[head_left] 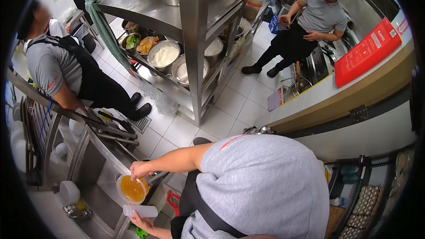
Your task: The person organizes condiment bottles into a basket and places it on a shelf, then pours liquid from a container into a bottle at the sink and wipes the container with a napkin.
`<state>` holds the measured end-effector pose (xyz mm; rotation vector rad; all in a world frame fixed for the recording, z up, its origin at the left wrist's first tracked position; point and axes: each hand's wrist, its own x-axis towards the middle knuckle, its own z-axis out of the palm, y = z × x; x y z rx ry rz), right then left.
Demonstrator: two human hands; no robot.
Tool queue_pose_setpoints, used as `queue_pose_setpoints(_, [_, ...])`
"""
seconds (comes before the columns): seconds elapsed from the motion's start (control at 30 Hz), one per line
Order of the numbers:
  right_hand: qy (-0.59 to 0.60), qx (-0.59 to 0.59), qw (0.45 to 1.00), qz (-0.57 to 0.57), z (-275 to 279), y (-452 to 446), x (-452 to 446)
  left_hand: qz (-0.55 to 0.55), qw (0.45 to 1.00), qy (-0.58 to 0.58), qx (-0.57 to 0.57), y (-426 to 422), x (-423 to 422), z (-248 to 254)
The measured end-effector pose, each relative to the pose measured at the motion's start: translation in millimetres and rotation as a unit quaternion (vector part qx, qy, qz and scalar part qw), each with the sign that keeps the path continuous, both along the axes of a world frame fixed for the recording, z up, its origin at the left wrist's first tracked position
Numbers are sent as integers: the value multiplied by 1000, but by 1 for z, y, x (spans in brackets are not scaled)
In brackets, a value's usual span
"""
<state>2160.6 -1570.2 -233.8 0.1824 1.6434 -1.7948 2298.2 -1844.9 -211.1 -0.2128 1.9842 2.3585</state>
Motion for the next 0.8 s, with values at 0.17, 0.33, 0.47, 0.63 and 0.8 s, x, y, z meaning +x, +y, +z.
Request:
queue_pose_setpoints(0.17, [1,-11,1000,-14,-11,-5,-1,12,1000,-13,5,0,1,-4])
queue_pose_setpoints(0.33, [21,17,999,-28,-14,-11,-3,26,999,7,-19,11,2,3])
queue_pose_setpoints(0.47, [139,85,985,-62,-13,-17,1,25,1000,-5,-9,9,3,3])
queue_pose_setpoints(0.63, [135,163,977,-6,11,-9,1,33,999,12,-31,18,3,6])
queue_pose_setpoints(0.8, [145,181,973,-7,11,-11,0,42,999,-3,-27,9,2,0])
